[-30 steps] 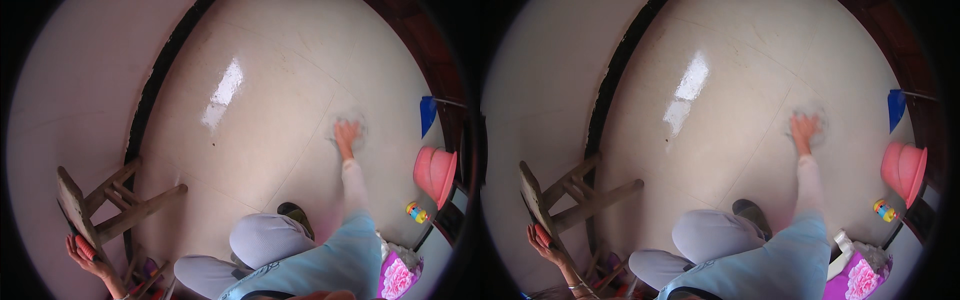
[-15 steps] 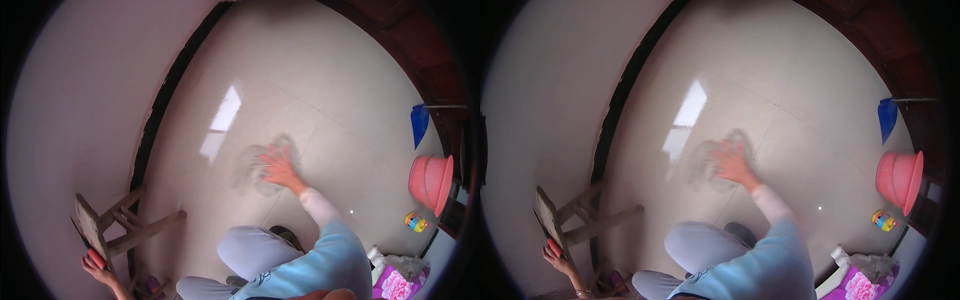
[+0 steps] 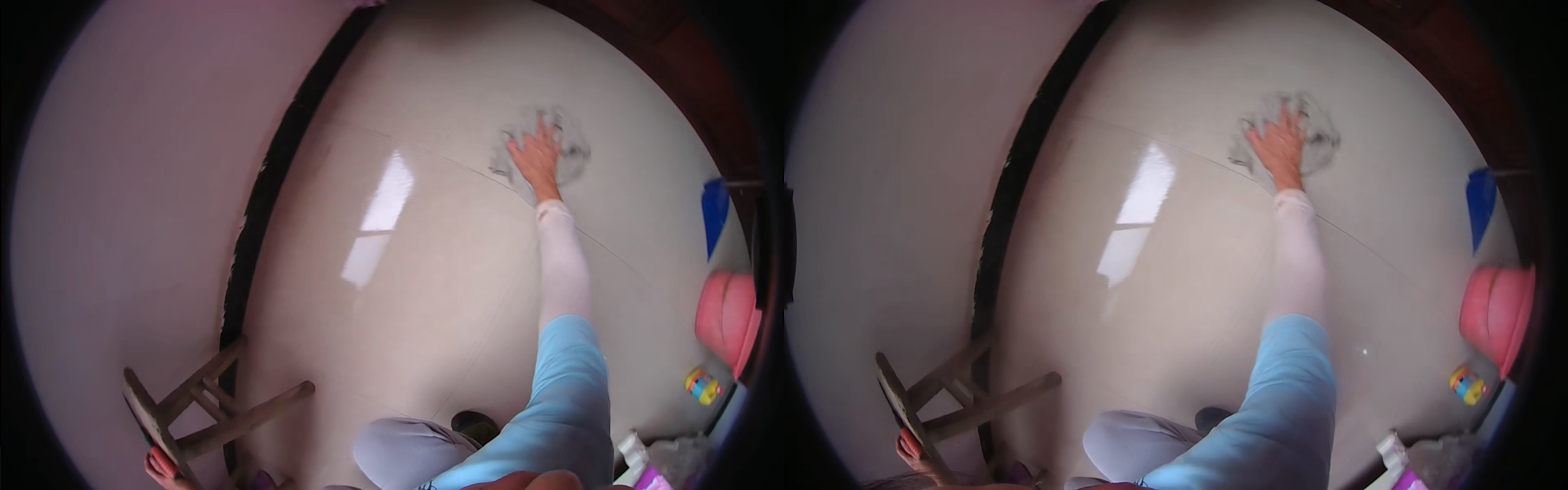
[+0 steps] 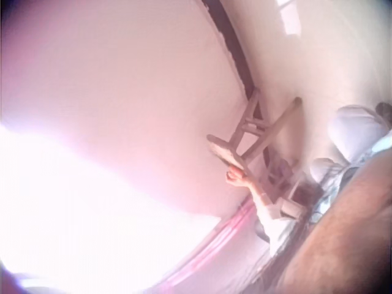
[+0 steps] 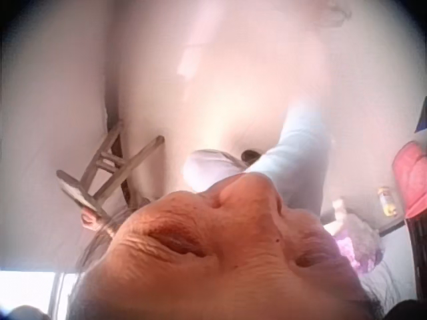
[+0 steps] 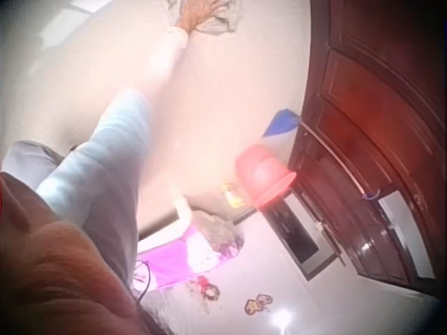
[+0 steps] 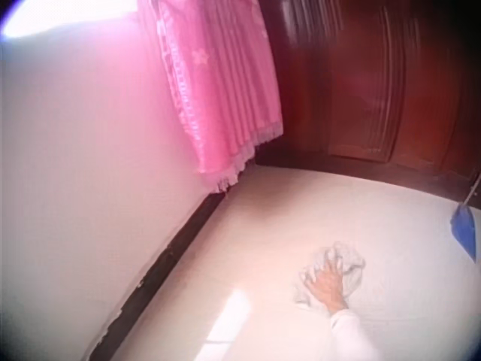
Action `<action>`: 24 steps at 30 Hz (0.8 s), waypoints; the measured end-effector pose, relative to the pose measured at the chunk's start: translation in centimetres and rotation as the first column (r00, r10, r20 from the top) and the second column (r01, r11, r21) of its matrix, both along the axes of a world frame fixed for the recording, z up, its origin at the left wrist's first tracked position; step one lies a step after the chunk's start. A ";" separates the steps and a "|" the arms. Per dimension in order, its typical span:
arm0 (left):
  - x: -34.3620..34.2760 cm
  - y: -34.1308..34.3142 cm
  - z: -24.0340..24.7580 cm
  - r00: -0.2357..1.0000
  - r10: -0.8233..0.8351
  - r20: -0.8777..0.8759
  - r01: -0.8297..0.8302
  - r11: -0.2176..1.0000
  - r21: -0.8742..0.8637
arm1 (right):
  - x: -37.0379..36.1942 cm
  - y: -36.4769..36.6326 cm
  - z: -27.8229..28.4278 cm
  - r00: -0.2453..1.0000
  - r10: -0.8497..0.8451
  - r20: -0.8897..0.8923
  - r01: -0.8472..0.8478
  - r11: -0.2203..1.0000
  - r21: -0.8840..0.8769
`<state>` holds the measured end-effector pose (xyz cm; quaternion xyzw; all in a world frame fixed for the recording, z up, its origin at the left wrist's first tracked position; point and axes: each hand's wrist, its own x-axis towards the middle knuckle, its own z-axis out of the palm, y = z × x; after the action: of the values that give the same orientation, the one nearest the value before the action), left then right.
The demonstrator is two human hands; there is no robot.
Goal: The person uses a cloth and a screwdriver to scrape and wipe debris from a window frame, then rinses the cloth in a pink bucket and wipes the floor. The person handles a cloth, screwdriver, and bucket while cleaning the frame and floor.
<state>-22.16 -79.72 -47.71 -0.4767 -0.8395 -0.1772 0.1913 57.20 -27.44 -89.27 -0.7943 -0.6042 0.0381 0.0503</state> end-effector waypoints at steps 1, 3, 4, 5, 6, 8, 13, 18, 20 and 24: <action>1.9 -0.9 -0.2 0.935 -0.009 0.355 -0.082 0.967 0.240 | -5.0 2.6 1.1 0.990 0.131 0.043 -0.130 0.991 -0.032; 3.9 5.2 -0.8 0.936 -0.093 -0.340 0.043 0.988 -0.150 | -8.9 4.1 1.0 0.950 0.293 0.105 -0.295 0.955 0.004; 4.5 4.9 -0.1 0.752 -0.220 -0.621 0.028 0.952 -0.303 | -13.0 4.5 1.2 0.908 0.409 0.088 -0.410 0.912 -0.012; 4.5 3.5 0.6 0.864 -0.093 -0.494 -0.011 0.979 -0.203 | -17.4 4.0 1.5 0.848 0.526 0.057 -0.526 0.850 -0.015; 3.9 2.4 0.8 0.943 0.020 -0.333 -0.056 0.993 -0.099 | -21.4 3.3 2.0 0.778 0.628 0.028 -0.627 0.779 -0.020; 3.7 2.4 0.3 0.989 0.138 -0.049 -0.136 0.989 0.055 | -26.6 0.0 1.8 0.623 0.781 -0.041 -0.780 0.624 0.040; 4.8 3.7 -0.5 0.954 0.121 0.274 -0.188 0.954 0.233 | -32.1 -14.5 1.6 0.044 0.962 -0.269 -0.925 0.141 0.353; 5.3 3.6 -0.8 0.910 0.117 0.399 -0.240 0.931 0.274 | -20.1 -16.4 -0.4 0.228 0.919 -0.322 -0.878 0.337 0.340; 5.4 2.3 -0.6 0.919 0.131 0.373 -0.245 0.930 0.276 | -15.1 -12.8 2.7 0.753 0.651 -0.098 -0.646 0.759 0.083; 4.2 2.0 -0.5 0.915 0.095 0.391 -0.221 0.931 0.290 | -7.6 -0.1 1.0 0.995 -0.072 0.067 0.079 0.992 -0.101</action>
<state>-17.92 -77.68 -48.17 -0.3254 -0.8553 -0.3850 0.1199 49.59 -27.49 -88.29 -0.8189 -0.5722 0.0423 -0.0086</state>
